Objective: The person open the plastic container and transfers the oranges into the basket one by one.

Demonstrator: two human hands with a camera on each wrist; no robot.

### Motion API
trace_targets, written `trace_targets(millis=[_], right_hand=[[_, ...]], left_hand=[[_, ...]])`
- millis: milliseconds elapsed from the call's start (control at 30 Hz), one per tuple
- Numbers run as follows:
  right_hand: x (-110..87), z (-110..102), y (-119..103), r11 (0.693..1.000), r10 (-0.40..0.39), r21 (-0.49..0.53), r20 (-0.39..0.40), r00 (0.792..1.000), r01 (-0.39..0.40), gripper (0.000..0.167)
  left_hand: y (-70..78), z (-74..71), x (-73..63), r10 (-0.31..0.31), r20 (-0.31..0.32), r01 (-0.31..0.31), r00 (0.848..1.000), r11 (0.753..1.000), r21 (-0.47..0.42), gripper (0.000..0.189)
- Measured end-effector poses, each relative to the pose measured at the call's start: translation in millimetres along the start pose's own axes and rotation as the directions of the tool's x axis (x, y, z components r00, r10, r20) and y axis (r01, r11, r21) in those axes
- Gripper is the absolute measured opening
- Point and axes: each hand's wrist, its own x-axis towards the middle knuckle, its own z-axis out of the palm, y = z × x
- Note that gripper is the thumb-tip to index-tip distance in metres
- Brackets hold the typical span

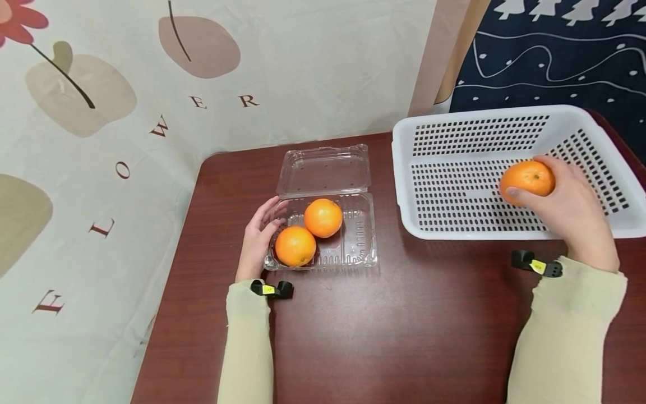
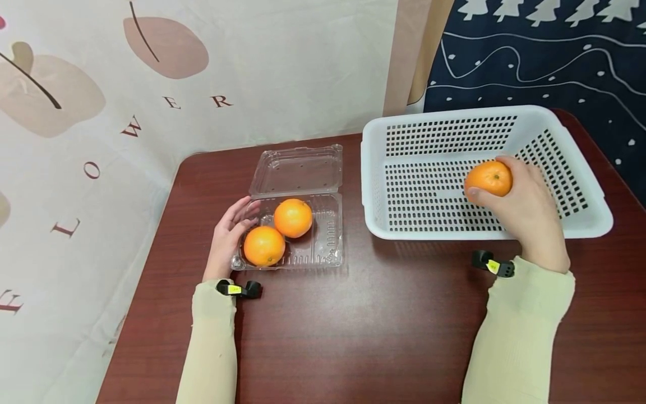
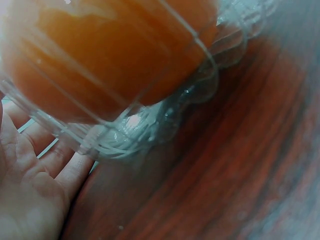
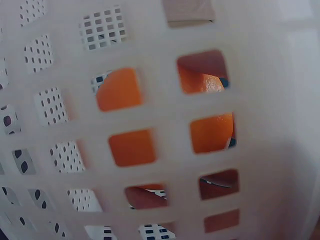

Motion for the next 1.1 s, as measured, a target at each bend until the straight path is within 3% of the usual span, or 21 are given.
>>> trace_targets(millis=[500, 1100], right_hand=[[2.8, 1.3, 1.0, 0.998, -0.05, -0.028, 0.033, 0.998, 0.051, 0.087], [3.2, 0.9, 2.2, 0.997, -0.034, -0.07, 0.052, 0.998, 0.037, 0.09]], left_hand=[[-0.3, 0.2, 0.1, 0.01, 0.003, -0.01, 1.0, 1.0, -0.005, 0.046], [-1.5, -0.6, 0.7, 0.006, 0.007, -0.006, 1.0, 1.0, 0.01, 0.047]])
